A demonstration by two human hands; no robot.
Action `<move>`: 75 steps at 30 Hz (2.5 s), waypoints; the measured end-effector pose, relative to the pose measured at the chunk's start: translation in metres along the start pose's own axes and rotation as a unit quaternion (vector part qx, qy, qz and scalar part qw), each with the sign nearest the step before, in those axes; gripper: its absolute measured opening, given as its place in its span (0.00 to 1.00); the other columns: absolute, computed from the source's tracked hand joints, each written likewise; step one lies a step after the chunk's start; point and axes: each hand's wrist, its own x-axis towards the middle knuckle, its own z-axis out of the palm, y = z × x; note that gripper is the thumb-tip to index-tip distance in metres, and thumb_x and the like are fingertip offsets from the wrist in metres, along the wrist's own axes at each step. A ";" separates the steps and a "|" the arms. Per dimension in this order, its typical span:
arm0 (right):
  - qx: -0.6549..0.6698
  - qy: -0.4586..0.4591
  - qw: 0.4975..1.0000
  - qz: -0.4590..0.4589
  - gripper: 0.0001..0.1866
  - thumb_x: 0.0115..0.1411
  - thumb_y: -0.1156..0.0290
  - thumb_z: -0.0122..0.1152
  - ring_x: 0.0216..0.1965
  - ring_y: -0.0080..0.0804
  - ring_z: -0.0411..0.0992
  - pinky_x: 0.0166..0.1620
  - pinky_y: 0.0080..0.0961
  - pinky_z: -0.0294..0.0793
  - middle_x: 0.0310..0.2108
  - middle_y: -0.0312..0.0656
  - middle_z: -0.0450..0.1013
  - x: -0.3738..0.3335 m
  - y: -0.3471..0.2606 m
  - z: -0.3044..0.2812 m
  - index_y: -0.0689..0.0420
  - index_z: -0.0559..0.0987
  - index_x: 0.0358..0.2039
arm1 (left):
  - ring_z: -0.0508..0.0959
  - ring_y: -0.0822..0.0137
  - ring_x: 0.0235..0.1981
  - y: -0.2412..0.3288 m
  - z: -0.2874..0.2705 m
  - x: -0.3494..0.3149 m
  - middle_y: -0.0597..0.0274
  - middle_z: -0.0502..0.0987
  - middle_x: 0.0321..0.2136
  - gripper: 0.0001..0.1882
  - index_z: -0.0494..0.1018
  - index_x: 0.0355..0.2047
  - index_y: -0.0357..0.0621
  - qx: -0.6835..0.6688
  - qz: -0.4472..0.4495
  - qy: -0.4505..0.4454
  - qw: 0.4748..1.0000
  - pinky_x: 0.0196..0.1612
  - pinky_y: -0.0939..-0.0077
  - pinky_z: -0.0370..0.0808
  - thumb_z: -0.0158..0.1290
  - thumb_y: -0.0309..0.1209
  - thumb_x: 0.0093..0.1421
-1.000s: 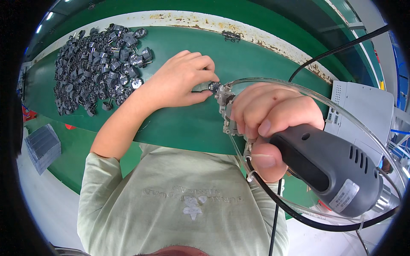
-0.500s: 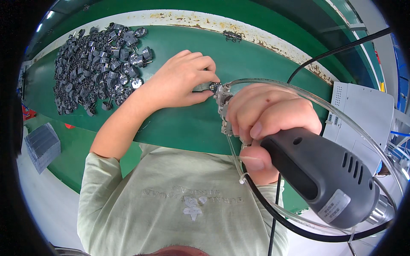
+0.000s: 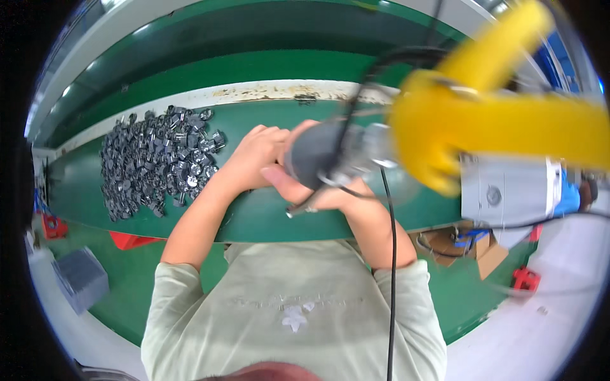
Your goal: The person uses a soldering iron to attach small metal pins to the base of cylindrical electronic components. They pick up each component from a pile on a green workbench, apply the soldering iron to the base, and place the finished unit into a separate area. The process is repeated continuously for numerous components.
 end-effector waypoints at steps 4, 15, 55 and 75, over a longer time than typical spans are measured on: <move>0.168 0.097 0.979 -0.056 0.13 0.50 0.77 0.77 0.26 0.28 0.77 0.31 0.26 0.76 0.21 0.38 0.76 -0.003 -0.041 -0.011 0.57 0.77 0.27 | 0.78 0.55 0.43 0.012 -0.015 -0.001 0.59 0.78 0.36 0.12 0.81 0.31 0.46 -0.008 -0.042 -0.040 0.998 0.47 0.61 0.70 0.65 0.36 0.47; 0.140 0.281 0.948 0.052 0.08 0.54 0.79 0.70 0.19 0.28 0.74 0.25 0.27 0.76 0.20 0.40 0.74 -0.023 -0.084 -0.045 0.61 0.76 0.28 | 0.80 0.50 0.45 -0.088 -0.029 0.097 0.55 0.82 0.40 0.14 0.85 0.35 0.45 0.111 -0.136 0.147 0.973 0.50 0.57 0.77 0.65 0.40 0.52; 0.112 0.295 0.943 0.109 0.13 0.52 0.82 0.73 0.35 0.26 0.76 0.38 0.24 0.76 0.32 0.39 0.77 -0.038 -0.048 -0.039 0.60 0.80 0.37 | 0.57 0.46 0.73 0.040 0.012 -0.020 0.49 0.61 0.70 0.31 0.67 0.67 0.48 0.199 -0.223 0.146 0.943 0.72 0.40 0.51 0.53 0.47 0.67; 0.097 0.277 0.956 0.007 0.18 0.48 0.77 0.81 0.21 0.16 0.70 0.25 0.16 0.69 0.20 0.33 0.73 -0.008 -0.030 -0.013 0.55 0.75 0.30 | 0.60 0.49 0.72 0.074 -0.020 -0.047 0.54 0.63 0.70 0.37 0.72 0.63 0.50 0.078 -0.082 -0.079 0.990 0.72 0.40 0.51 0.66 0.45 0.53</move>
